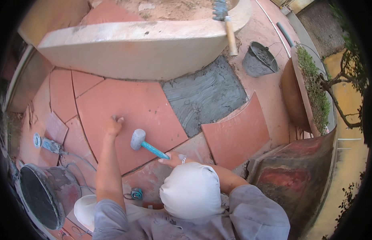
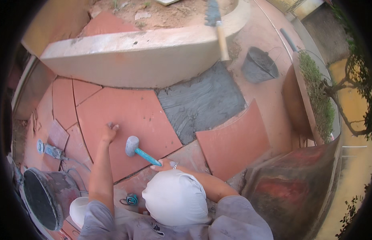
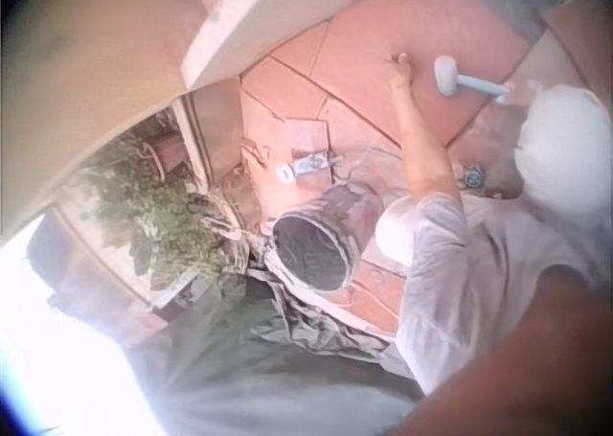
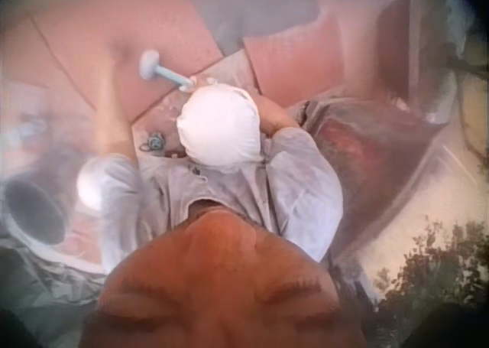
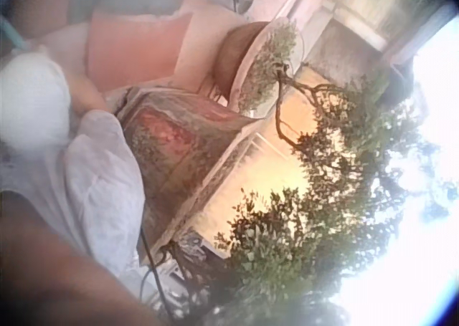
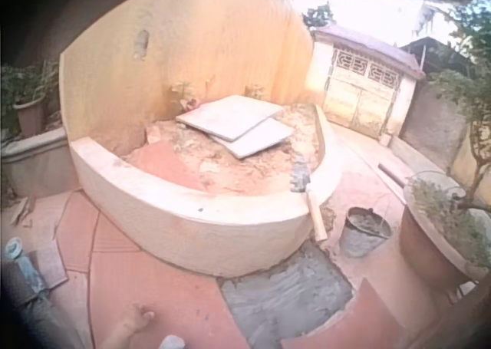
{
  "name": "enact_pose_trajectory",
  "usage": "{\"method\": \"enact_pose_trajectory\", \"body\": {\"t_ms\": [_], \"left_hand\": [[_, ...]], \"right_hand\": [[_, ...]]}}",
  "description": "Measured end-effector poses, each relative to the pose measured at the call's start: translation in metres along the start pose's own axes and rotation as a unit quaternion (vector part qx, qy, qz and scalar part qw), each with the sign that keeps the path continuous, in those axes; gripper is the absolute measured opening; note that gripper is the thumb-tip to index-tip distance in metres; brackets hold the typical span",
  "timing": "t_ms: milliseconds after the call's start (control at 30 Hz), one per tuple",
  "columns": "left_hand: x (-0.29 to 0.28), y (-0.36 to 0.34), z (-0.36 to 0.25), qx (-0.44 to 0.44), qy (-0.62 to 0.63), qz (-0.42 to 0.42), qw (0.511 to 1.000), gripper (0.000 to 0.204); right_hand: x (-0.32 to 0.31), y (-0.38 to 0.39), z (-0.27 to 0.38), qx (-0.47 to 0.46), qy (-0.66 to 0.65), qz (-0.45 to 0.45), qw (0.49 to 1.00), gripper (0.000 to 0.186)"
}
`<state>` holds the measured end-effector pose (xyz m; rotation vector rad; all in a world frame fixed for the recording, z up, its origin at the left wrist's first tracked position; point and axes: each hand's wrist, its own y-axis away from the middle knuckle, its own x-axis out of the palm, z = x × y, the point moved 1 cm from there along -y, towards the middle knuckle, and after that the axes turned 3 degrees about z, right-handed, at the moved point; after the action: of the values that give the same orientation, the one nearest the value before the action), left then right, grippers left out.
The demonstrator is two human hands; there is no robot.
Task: The person scoops cement from a bucket with a trowel, spreads it on the ground, places red tiles, and taps them with a rubber mallet to level them. The person repeats this process to lay multiple tiles in an outdoor patio area.
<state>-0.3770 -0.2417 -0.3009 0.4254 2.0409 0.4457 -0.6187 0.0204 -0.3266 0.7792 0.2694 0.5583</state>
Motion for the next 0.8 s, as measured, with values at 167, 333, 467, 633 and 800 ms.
{"method": "enact_pose_trajectory", "body": {"t_ms": [167, 333, 467, 633, 800], "left_hand": [[0.018, 0.017, -0.038, 0.068, -0.021, 0.013, 0.997, 0.056], [0.043, 0.029, -0.075, 0.161, -0.002, -0.044, 0.986, 0.049], [0.070, 0.059, -0.129, 0.236, 0.085, 0.007, 0.968, 0.042], [0.169, 0.126, -0.183, 0.224, 0.108, 0.306, 0.919, 0.040], [0.254, 0.159, -0.234, -0.040, 0.304, 0.470, 0.828, 0.050]], "right_hand": [[-0.015, 0.025, -0.016, -0.026, 0.120, -0.051, 0.991, 0.044], [-0.032, 0.113, -0.064, 0.026, 0.098, -0.249, 0.963, 0.034], [-0.063, 0.183, -0.138, 0.044, -0.027, -0.579, 0.814, 0.037], [-0.107, 0.238, -0.229, 0.352, -0.065, -0.671, 0.650, 0.061], [-0.103, 0.242, -0.248, 0.428, -0.190, -0.620, 0.630, 0.080]]}}
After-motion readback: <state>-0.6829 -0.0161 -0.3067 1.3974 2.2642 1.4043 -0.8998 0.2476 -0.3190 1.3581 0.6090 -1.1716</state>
